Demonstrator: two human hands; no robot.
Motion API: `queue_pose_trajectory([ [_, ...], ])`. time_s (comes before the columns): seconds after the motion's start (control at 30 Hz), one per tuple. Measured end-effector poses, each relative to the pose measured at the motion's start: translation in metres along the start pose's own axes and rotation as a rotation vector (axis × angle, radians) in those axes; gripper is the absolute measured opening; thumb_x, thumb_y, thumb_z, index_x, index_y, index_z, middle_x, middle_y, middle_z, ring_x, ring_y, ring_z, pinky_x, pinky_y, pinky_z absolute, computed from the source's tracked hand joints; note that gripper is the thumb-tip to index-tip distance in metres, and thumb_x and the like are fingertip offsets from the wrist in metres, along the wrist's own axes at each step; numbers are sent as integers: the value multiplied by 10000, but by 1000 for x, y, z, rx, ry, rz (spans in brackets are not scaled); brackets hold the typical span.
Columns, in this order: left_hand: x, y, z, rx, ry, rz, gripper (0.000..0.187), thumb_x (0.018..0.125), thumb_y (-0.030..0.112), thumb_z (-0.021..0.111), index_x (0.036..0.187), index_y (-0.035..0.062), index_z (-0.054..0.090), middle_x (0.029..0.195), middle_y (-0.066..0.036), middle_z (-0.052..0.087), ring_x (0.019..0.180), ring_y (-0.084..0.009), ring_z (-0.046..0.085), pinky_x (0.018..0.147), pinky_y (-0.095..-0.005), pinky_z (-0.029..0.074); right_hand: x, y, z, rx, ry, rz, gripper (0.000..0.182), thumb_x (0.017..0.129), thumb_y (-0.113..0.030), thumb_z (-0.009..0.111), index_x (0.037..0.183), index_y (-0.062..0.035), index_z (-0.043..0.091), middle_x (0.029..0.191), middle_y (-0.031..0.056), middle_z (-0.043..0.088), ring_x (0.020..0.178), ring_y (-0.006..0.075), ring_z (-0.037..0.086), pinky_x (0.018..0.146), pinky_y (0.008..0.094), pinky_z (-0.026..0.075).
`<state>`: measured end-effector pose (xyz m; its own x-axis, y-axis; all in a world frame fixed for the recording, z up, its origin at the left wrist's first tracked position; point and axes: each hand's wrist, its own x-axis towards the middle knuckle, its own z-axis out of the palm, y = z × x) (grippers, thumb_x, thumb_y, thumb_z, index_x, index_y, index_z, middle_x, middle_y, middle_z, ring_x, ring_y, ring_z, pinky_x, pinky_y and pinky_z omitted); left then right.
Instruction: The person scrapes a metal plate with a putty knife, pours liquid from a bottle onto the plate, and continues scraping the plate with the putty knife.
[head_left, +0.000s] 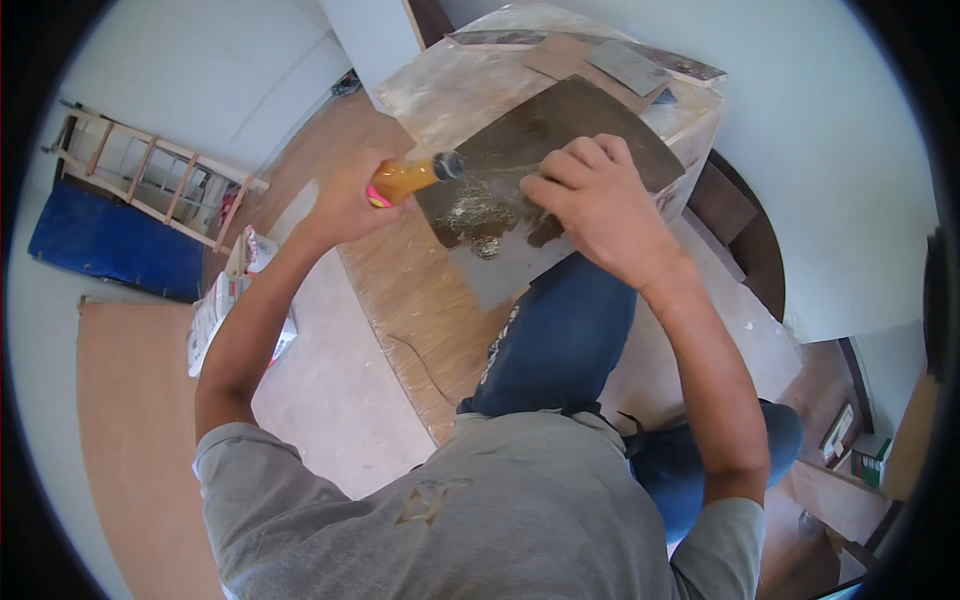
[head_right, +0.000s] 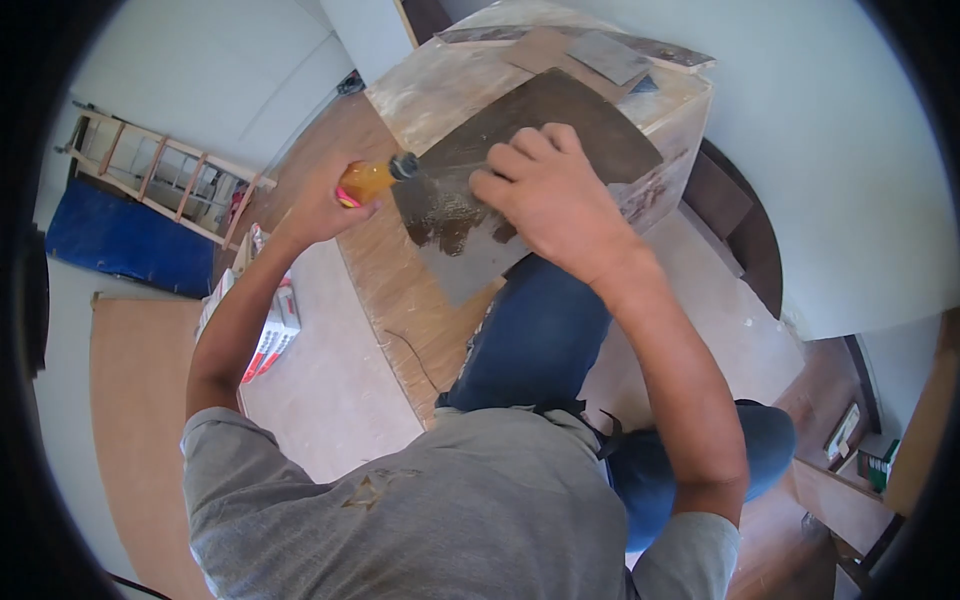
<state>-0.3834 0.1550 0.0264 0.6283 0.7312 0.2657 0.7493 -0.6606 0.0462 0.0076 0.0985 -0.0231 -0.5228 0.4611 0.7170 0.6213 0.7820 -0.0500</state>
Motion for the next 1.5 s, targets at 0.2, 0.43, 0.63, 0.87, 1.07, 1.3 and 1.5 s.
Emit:
queue_pose_trajectory([
  [0.2,-7,-19,10,-110,351,-297,648,868,346,958,1356,58,644,1124,-115,722,1007,-211,725,906,-397,584,-3,12,-5,-150,97,149,205,914,-96,677,1101,-133,753,1073,38,631,1100,263,613,1033,427,451],
  [0.43,-15,-16,31,-938,476,-617,512,913,271,938,1308,117,650,1069,25,656,933,-72,652,809,-307,541,-31,72,-38,-266,-6,223,257,910,-90,699,1146,-141,785,1093,60,657,1097,290,633,999,456,464],
  [0.63,-22,-1,36,-1265,599,-634,377,1000,196,857,1293,163,623,1032,39,630,870,-82,643,758,-304,553,-28,126,-46,-215,-185,237,366,968,-120,749,1321,-191,812,1105,67,667,1120,280,642,1003,473,487],
  [0.87,-37,11,27,-1236,661,-619,397,987,205,874,1285,142,620,1053,39,635,916,-86,650,806,-299,542,-37,187,-31,-482,-339,18,452,964,-107,675,1380,-231,803,1183,57,647,1184,267,615,993,431,514],
  [1.07,-49,18,22,-1148,657,-603,494,966,228,895,1360,124,615,1112,24,649,993,-94,646,879,-310,539,-71,204,-12,-532,-409,97,551,973,-68,641,1480,-253,752,1236,58,633,1190,275,609,1025,440,513],
  [1.3,-44,26,24,-1053,549,-586,573,931,220,911,1405,124,603,1142,14,658,1035,-108,654,913,-310,543,-70,211,-20,-535,-571,179,681,995,-22,614,1600,-332,666,1276,61,632,1229,278,602,1045,439,515],
  [1.5,-32,44,23,-1016,509,-552,638,893,212,942,1418,120,591,1105,2,664,976,-120,688,859,-305,571,-84,216,-15,-396,-532,278,675,1012,-11,571,1614,-304,650,1300,104,626,1244,332,611,1076,471,518],
])
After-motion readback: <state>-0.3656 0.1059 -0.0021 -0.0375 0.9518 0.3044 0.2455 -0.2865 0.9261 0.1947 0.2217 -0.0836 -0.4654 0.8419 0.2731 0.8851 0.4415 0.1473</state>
